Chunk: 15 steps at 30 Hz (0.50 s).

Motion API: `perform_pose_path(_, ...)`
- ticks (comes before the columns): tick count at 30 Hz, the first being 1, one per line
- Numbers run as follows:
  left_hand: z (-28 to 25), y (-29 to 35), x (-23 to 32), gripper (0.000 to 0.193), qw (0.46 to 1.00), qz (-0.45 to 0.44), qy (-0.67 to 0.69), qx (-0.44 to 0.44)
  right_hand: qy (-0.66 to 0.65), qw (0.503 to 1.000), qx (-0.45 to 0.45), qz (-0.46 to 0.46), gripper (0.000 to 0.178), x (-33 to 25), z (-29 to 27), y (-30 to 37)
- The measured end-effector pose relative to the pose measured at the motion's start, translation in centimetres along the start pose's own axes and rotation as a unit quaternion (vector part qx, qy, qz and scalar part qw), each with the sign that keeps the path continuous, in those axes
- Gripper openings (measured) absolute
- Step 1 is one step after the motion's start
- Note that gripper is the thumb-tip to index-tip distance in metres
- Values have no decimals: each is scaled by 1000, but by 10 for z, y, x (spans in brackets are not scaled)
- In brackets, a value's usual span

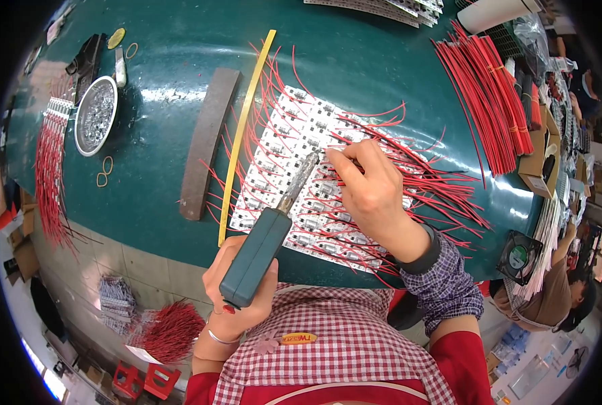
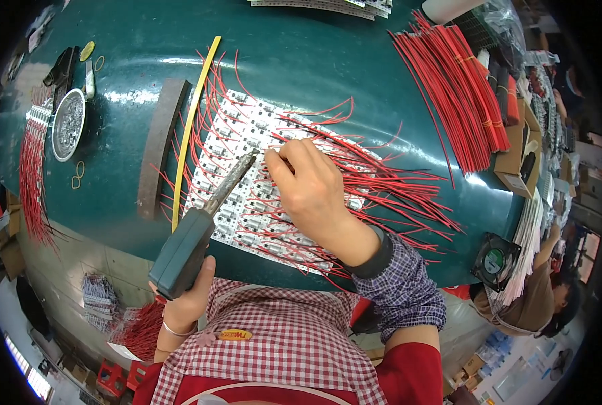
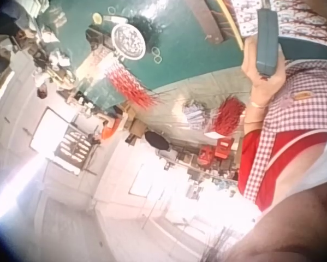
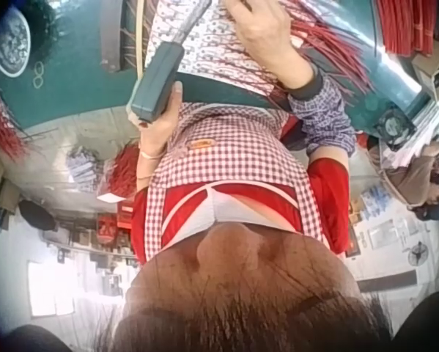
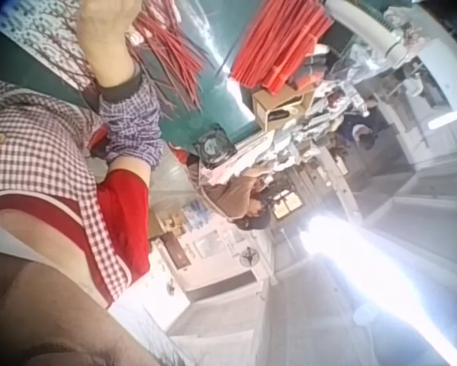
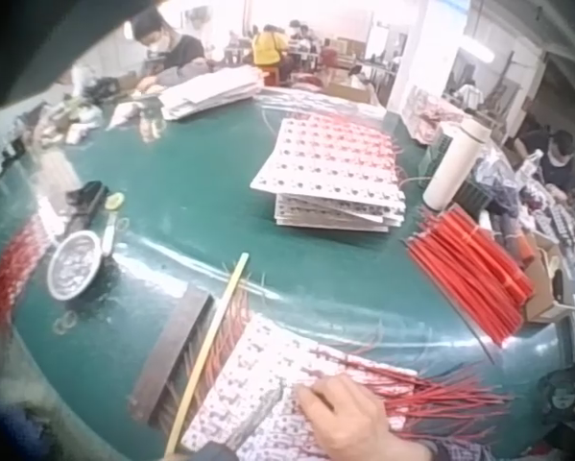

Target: The person solders red wires onto LED circuit boards using a soldering gun.

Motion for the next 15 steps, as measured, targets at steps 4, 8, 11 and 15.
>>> perform_pose_path(4, 2, -6, 8, 21, 1000, 2, -10, -7, -17, 1000, 0, 8, 28, 1, -1, 1)
perform_pose_path(8, 3, -5, 6, 20, 1000, -11, -4, -5, -18, 1000, -4, 1, 27, 0, -1, 1)
perform_pose_path(11, 4, -4, 5, 20, 1000, -14, 0, -11, -9, 1000, -2, -12, 26, -1, 0, 1)
perform_pose_path(15, 4, -7, 8, 21, 1000, -18, 6, -21, 5, 1000, -10, -23, 25, -3, 1, 0)
Point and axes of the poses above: each hand's wrist, its own y-axis away from the middle knuckle, its own z-axis out of the palm, x = y × z, the point moved 8 cm from there along -y, towards the middle knuckle, and after that the axes turned 9 degrees about x, right-handed, at the moved point
